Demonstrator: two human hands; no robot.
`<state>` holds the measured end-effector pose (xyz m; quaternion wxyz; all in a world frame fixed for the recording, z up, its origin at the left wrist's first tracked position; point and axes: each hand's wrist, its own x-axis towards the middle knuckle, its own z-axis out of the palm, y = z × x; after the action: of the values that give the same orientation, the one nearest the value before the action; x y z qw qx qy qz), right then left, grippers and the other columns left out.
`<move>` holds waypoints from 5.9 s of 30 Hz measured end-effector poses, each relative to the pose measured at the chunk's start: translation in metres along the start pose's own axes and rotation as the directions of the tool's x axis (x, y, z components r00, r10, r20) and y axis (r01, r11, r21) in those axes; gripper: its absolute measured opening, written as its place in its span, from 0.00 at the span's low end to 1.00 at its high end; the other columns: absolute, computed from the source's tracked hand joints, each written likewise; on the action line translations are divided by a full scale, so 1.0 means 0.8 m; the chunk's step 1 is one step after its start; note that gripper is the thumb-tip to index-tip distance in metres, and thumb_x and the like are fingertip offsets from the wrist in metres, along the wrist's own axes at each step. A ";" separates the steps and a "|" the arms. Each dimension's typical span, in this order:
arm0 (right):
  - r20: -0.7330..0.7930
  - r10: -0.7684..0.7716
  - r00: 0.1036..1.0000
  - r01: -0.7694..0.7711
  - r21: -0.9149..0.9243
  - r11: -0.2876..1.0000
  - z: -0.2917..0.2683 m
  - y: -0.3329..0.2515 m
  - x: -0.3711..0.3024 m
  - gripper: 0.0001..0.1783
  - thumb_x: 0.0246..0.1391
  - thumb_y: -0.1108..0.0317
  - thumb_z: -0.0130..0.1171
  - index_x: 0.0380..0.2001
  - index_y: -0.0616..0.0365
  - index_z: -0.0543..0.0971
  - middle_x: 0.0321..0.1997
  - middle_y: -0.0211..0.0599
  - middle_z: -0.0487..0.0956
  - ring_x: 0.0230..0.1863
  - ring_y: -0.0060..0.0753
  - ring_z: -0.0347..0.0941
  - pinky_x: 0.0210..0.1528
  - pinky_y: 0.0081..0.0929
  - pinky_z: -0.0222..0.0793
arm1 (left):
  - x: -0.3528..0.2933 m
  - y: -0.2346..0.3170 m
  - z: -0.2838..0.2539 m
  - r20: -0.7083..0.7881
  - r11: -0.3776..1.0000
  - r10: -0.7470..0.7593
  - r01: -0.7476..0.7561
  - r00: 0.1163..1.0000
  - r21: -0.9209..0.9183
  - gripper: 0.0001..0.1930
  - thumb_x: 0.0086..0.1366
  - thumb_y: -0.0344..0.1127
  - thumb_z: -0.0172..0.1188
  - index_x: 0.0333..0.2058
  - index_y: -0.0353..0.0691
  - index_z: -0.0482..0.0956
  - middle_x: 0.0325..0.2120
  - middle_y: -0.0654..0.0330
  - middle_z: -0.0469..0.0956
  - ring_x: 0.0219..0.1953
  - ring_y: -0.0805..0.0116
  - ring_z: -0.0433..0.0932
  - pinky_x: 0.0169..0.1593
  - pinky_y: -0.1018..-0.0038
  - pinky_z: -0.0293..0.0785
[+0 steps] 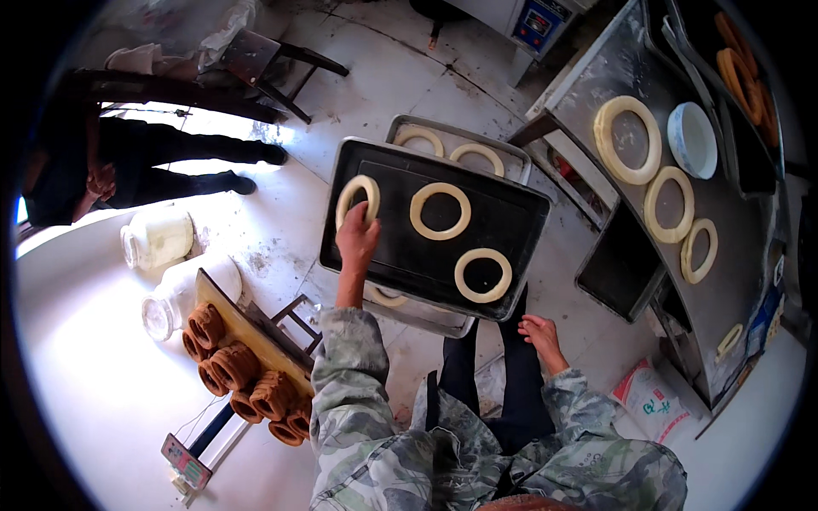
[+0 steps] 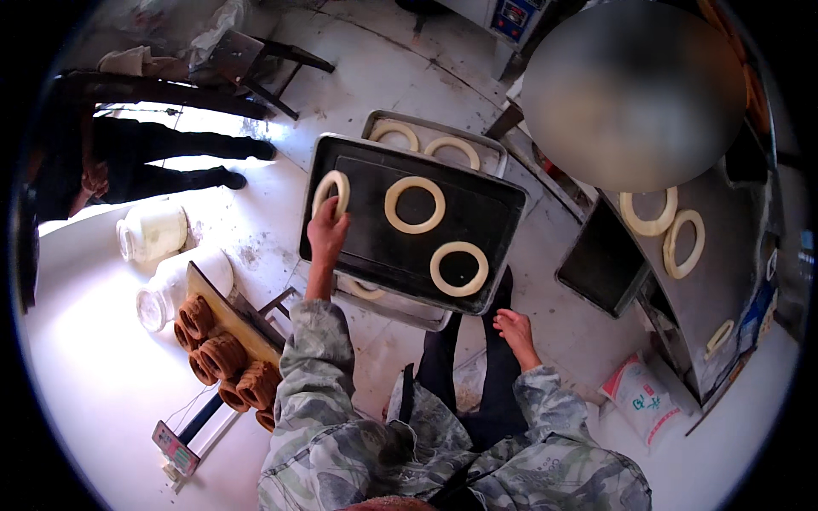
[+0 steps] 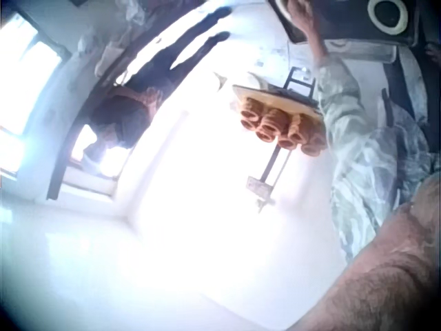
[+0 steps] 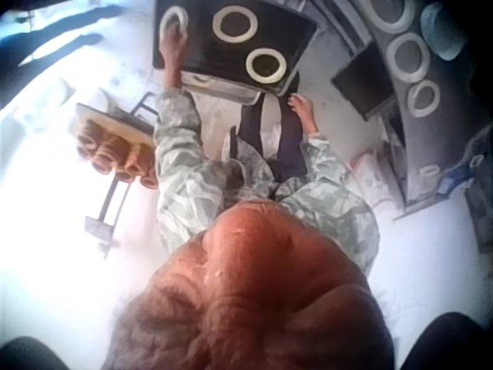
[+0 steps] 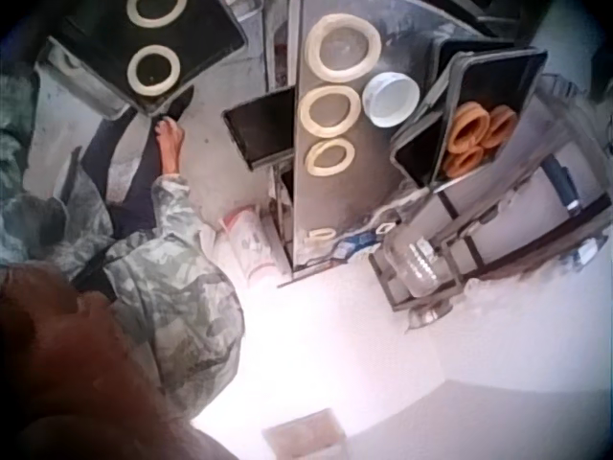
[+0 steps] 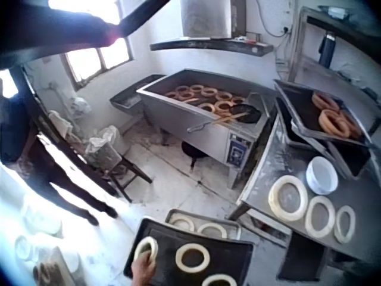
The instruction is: The person uses chopsticks and a skimmer to turn and fry dough rings in a vat of hot oil, and then transfers raw dough rings from a tray onto another surface.
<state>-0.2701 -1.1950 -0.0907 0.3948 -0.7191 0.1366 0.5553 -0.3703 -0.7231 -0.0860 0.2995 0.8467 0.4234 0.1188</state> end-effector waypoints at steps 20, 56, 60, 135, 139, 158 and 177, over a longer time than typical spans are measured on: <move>-0.070 0.033 0.997 -0.030 0.044 0.999 -0.112 0.072 -0.005 0.22 0.59 0.61 0.53 0.52 0.64 0.73 0.42 0.38 0.81 0.41 0.28 0.80 0.35 0.20 0.72 | -0.175 0.066 0.264 0.308 0.976 -0.128 0.064 0.943 0.210 0.14 0.48 0.39 0.65 0.30 0.38 0.75 0.30 0.49 0.75 0.30 0.45 0.77 0.35 0.55 0.75; 0.018 -0.201 0.979 0.201 -0.006 0.980 -0.186 0.015 -0.067 0.21 0.58 0.61 0.53 0.50 0.64 0.76 0.40 0.37 0.81 0.37 0.27 0.80 0.33 0.22 0.73 | -0.329 0.238 0.148 0.316 0.941 0.140 -0.226 0.938 0.253 0.19 0.49 0.41 0.63 0.42 0.43 0.78 0.36 0.57 0.76 0.39 0.54 0.75 0.47 0.53 0.62; -0.011 -0.280 0.960 0.279 -0.057 0.959 -0.165 -0.027 -0.095 0.20 0.57 0.63 0.54 0.49 0.64 0.76 0.39 0.37 0.81 0.36 0.26 0.80 0.31 0.21 0.73 | -0.345 0.248 0.075 0.302 0.949 -0.004 -0.091 0.953 0.302 0.19 0.52 0.41 0.63 0.43 0.44 0.78 0.37 0.55 0.77 0.41 0.54 0.75 0.49 0.52 0.62; -0.616 -0.688 0.384 0.159 -0.690 0.706 0.354 -0.812 0.033 0.29 0.43 0.63 0.63 0.51 0.60 0.73 0.43 0.51 0.77 0.43 0.55 0.74 0.43 0.45 0.71 | 0.612 -0.378 -0.524 0.590 0.575 0.426 -0.709 0.686 0.409 0.12 0.56 0.45 0.57 0.20 0.45 0.80 0.18 0.55 0.79 0.24 0.53 0.79 0.27 0.53 0.70; -0.617 -0.747 0.249 0.083 -0.755 0.651 0.309 -0.861 0.032 0.33 0.42 0.67 0.63 0.55 0.60 0.68 0.46 0.52 0.73 0.43 0.57 0.73 0.43 0.46 0.71 | 0.721 -0.297 -0.486 0.440 0.977 0.038 -0.126 0.897 0.173 0.13 0.52 0.42 0.64 0.23 0.37 0.82 0.21 0.53 0.81 0.22 0.63 0.78 0.25 0.65 0.69; -0.529 -0.822 0.212 -0.320 -0.832 0.454 0.217 -0.936 0.002 0.38 0.43 0.74 0.60 0.60 0.60 0.60 0.65 0.56 0.56 0.65 0.57 0.57 0.52 0.50 0.69 | 0.738 -0.251 -0.476 0.603 0.922 0.137 0.121 0.786 -0.367 0.08 0.56 0.31 0.61 0.31 0.32 0.81 0.26 0.63 0.78 0.28 0.74 0.75 0.32 0.75 0.71; -0.342 -0.919 0.197 -0.184 -0.934 0.308 0.216 -0.936 -0.013 0.20 0.54 0.71 0.50 0.51 0.61 0.68 0.63 0.57 0.61 0.59 0.53 0.63 0.54 0.46 0.64 | 0.791 -0.157 -0.455 0.706 0.987 0.007 0.108 0.708 -0.118 0.14 0.58 0.38 0.61 0.36 0.33 0.83 0.25 0.61 0.82 0.28 0.76 0.77 0.34 0.76 0.74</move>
<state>0.0820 -0.5856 0.2183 -0.0285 -0.9711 -0.2022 -0.1233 -0.2290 -0.0182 0.0928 0.5044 0.7910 0.2901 -0.1893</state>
